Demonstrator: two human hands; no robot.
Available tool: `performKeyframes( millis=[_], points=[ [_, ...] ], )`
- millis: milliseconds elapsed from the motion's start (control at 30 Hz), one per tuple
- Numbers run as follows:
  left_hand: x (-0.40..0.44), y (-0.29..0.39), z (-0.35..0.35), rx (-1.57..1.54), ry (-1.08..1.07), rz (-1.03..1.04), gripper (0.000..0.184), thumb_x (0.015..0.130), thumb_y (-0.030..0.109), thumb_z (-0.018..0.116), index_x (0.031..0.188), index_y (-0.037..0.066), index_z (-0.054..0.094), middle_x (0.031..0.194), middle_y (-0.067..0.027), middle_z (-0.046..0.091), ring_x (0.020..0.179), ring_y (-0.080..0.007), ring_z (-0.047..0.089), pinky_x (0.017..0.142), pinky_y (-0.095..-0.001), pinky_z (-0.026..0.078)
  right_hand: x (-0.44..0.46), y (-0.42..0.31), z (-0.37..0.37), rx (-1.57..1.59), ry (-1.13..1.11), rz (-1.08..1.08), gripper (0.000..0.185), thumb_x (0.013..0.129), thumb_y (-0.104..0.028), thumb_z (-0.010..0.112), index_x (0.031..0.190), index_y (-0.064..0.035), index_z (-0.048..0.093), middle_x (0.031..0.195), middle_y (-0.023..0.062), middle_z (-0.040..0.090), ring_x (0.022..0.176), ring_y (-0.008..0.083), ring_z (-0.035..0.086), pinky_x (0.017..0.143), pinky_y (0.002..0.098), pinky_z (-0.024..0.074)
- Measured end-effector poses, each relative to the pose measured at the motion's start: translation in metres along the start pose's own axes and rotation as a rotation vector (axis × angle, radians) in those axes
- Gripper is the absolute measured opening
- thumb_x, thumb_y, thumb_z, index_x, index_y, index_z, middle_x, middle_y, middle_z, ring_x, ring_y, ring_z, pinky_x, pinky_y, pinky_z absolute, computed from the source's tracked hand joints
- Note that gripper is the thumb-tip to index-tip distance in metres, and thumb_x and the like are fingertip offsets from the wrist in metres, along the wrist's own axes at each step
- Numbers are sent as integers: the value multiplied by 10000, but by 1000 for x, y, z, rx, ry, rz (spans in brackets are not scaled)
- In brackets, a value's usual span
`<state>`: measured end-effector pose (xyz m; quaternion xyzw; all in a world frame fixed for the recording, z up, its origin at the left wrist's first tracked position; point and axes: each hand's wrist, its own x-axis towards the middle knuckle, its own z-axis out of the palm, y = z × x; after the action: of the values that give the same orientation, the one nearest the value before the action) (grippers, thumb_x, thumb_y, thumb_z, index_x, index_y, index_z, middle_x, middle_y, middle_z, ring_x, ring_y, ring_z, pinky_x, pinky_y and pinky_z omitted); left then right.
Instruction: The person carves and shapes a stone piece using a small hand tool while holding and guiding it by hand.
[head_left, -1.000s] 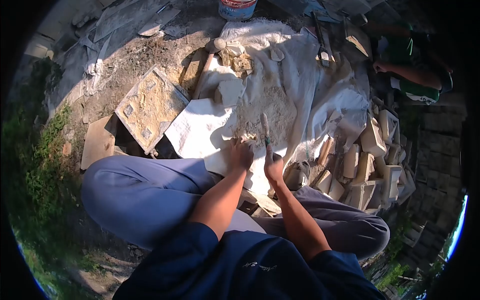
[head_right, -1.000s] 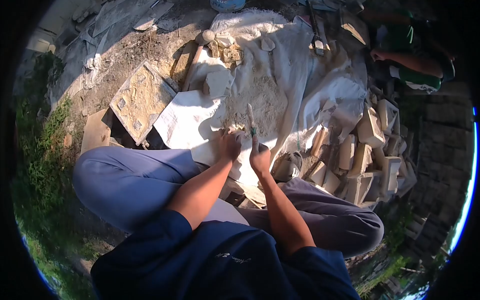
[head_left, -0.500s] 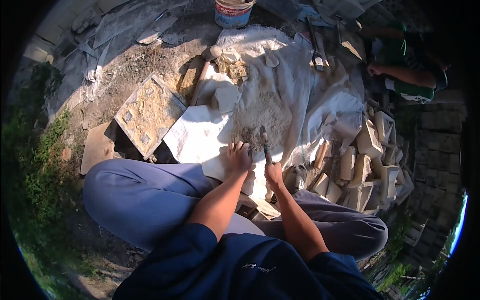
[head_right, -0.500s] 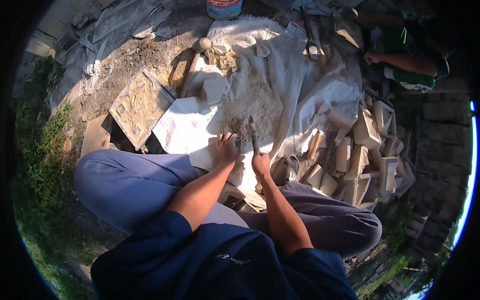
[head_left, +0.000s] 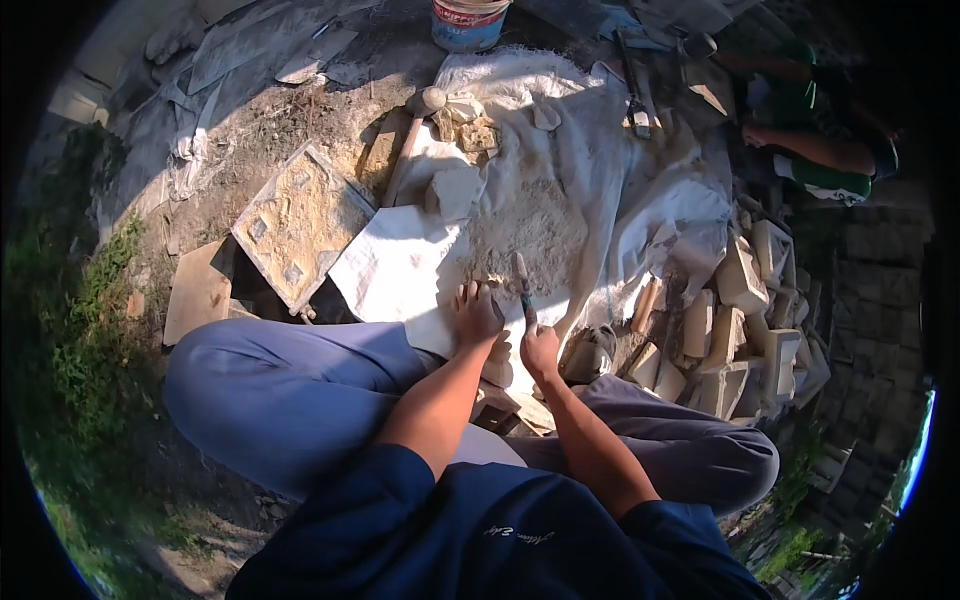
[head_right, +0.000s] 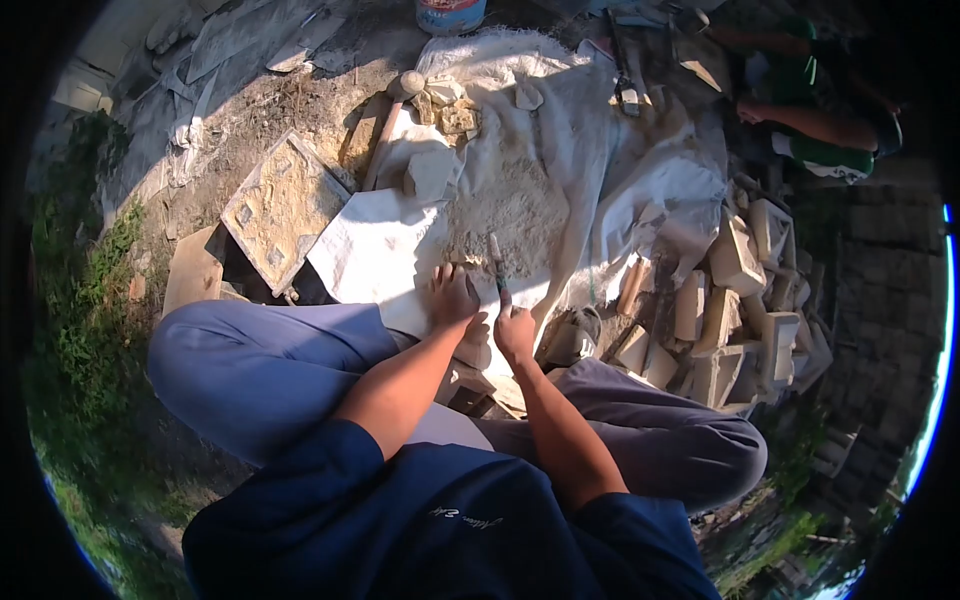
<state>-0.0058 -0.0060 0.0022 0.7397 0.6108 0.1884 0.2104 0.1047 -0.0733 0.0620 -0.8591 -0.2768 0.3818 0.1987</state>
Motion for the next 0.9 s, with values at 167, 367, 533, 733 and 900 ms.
performKeyframes(
  millis=[167,367,533,733,900],
  points=[
    [-1,-13,12,-51,61,-7,283,824,126,556,1097,95,626,1157,-125,588,1152,-385,517,970,-517,412,21,4,-1,-44,-44,32,846,959,-676,459,805,139,629,756,311,652,801,447,665,767,507,491],
    [-4,-3,-6,-107,24,-68,257,801,127,565,1048,69,606,1112,-161,576,1124,-398,507,972,-538,398,6,10,9,233,141,-206,744,1026,-547,455,623,78,461,527,167,451,542,289,346,562,496,342],
    [-2,4,-16,-40,100,2,276,780,148,604,1054,119,588,1129,-109,567,1137,-371,518,955,-522,407,9,19,4,-32,-91,111,838,955,-664,486,823,148,649,788,345,648,830,456,655,796,511,481],
    [-11,-7,-1,-45,16,-20,397,782,200,577,1161,81,578,1225,-154,542,1192,-390,485,1009,-519,379,14,8,0,258,3,-145,775,983,-631,489,619,52,466,520,113,444,546,214,349,544,434,358],
    [-3,4,-15,-125,64,-22,319,773,126,590,1090,108,561,1179,-145,544,1178,-398,494,982,-535,386,31,61,33,-23,-76,110,780,976,-628,485,700,94,591,654,206,625,625,336,602,662,495,468]
  ],
)
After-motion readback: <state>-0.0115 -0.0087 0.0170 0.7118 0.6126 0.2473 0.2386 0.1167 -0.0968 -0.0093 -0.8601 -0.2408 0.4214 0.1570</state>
